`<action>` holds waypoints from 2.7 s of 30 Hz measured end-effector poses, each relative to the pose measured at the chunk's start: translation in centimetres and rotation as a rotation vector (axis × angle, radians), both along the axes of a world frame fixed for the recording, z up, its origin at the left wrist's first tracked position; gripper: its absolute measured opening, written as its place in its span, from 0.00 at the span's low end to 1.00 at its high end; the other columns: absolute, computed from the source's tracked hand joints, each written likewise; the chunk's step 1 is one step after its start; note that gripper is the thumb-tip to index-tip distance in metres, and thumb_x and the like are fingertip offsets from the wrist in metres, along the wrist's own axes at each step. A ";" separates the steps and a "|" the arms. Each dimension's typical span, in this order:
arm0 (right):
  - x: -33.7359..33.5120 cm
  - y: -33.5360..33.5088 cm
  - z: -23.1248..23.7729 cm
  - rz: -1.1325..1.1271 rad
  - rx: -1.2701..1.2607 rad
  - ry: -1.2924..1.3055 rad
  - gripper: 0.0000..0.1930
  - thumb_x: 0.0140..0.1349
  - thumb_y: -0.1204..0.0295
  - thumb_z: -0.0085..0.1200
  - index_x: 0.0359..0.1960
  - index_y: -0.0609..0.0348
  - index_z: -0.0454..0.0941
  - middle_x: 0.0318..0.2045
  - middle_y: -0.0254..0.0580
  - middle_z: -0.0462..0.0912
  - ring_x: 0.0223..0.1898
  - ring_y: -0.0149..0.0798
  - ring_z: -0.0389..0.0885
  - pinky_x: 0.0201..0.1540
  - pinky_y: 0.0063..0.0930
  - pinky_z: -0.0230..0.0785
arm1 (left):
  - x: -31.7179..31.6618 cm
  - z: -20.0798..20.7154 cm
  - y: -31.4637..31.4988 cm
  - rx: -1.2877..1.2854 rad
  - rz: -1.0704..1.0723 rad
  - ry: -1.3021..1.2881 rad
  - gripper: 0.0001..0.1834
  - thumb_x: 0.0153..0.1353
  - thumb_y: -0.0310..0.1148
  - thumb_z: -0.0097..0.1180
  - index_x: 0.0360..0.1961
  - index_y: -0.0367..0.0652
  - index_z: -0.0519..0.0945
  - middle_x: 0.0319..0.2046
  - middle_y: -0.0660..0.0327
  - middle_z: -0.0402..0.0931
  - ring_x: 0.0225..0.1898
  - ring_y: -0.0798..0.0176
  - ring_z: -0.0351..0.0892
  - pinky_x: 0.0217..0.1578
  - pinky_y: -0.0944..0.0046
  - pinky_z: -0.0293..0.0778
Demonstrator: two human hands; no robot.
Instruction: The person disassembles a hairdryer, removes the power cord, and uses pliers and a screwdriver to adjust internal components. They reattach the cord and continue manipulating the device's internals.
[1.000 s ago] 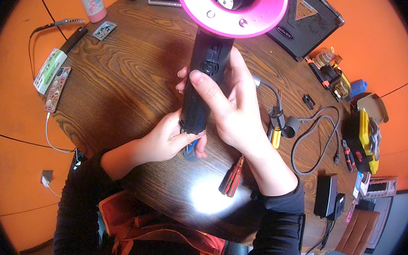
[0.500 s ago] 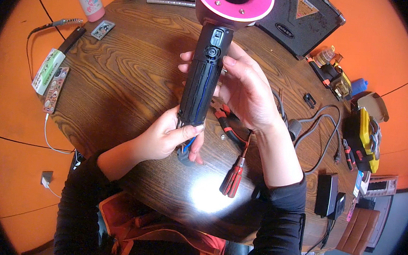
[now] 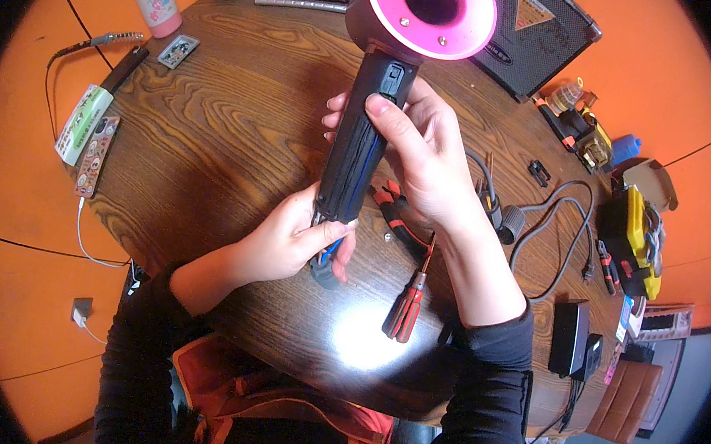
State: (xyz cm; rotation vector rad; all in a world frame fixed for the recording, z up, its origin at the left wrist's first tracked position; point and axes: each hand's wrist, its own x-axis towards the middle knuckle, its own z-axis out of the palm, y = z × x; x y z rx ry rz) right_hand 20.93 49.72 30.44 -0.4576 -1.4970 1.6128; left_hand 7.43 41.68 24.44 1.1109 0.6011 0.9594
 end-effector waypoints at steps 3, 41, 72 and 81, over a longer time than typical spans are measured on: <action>0.0 -0.1 -0.1 -0.053 0.022 -0.036 0.16 0.60 0.66 0.46 0.43 0.66 0.65 0.35 0.48 0.77 0.37 0.37 0.77 0.41 0.30 0.71 | 0.1 0.1 0.0 -0.025 -0.001 -0.006 0.07 0.60 0.27 0.41 0.38 0.39 0.59 0.21 0.56 0.69 0.21 0.64 0.73 0.25 0.64 0.74; 0.6 0.6 -0.1 0.074 0.001 -0.301 0.33 0.50 0.74 0.58 0.54 0.65 0.51 0.35 0.47 0.76 0.35 0.37 0.77 0.38 0.28 0.72 | -0.2 -0.7 0.5 -0.152 -0.111 -0.200 0.09 0.61 0.29 0.40 0.40 0.39 0.58 0.22 0.59 0.67 0.23 0.66 0.72 0.32 0.55 0.78; 0.0 -1.0 -0.5 0.143 0.125 -0.171 0.40 0.49 0.80 0.55 0.61 0.55 0.42 0.38 0.52 0.74 0.39 0.43 0.76 0.42 0.36 0.70 | -0.5 -0.7 1.0 -0.041 -0.044 -0.168 0.12 0.60 0.25 0.37 0.44 0.37 0.56 0.21 0.58 0.67 0.21 0.66 0.72 0.29 0.57 0.78; -0.3 -0.9 -0.4 0.088 -0.053 -0.099 0.28 0.60 0.67 0.43 0.59 0.56 0.46 0.38 0.60 0.74 0.38 0.49 0.77 0.41 0.38 0.72 | -0.4 -0.4 0.7 -0.041 -0.051 -0.204 0.09 0.62 0.29 0.38 0.41 0.39 0.57 0.21 0.60 0.67 0.21 0.67 0.72 0.29 0.57 0.78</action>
